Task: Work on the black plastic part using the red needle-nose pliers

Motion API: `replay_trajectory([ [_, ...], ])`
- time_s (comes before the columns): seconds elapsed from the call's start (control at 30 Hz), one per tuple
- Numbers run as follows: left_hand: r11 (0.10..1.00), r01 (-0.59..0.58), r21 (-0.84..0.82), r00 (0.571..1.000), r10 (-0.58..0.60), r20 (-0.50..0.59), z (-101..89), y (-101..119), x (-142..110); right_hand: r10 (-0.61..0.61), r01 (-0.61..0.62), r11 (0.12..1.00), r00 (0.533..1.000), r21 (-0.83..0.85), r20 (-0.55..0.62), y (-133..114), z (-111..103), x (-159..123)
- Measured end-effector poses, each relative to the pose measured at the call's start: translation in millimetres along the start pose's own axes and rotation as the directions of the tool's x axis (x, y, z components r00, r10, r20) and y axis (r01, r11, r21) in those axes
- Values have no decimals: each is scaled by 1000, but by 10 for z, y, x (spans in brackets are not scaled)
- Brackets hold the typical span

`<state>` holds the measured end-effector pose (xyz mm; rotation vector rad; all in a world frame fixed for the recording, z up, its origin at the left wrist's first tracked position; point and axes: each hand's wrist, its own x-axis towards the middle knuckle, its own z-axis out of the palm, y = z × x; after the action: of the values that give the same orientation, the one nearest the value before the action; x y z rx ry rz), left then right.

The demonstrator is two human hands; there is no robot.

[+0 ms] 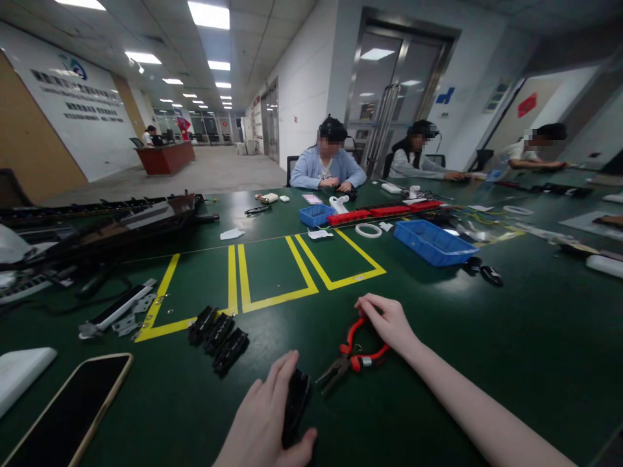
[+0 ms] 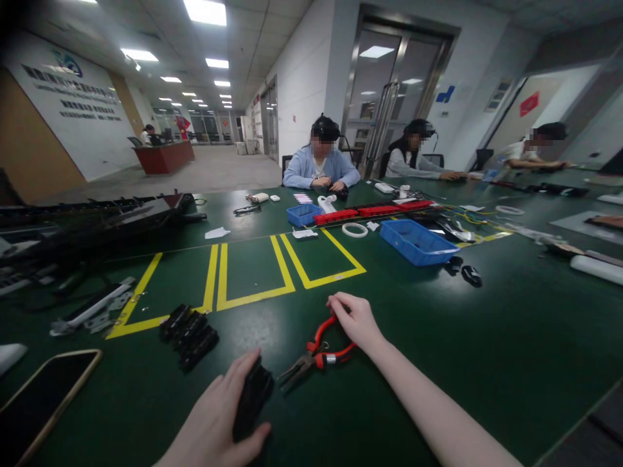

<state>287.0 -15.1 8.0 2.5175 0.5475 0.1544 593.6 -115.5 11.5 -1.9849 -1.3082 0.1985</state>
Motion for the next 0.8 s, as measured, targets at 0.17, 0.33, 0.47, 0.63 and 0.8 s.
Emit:
replay_trajectory([
  [0.17, 999, 49, -7, 987, -48, 154, -78, 70, 75, 84, -84, 996, 994, 5, -72, 182, -106, 133],
  [0.33, 997, 69, 31, 983, -73, 168, -87, 110, 89, 76, -76, 997, 995, 2, -62, 225, -98, 265],
  [0.47, 997, 60, 55, 989, -67, 132, -111, 171, 51, 22, -23, 999, 1000, -23, -23, 194, -76, 276],
  [0.63, 996, 8, 87, 1000, -11, 25, -95, 128, -16, -87, 91, 995, 991, -41, 103, 55, -149, 163],
  [0.8, 986, -142, 86, 986, 133, 104, -9, -135, 28, -188, 200, 980, 934, -11, 304, -228, -343, 24],
])
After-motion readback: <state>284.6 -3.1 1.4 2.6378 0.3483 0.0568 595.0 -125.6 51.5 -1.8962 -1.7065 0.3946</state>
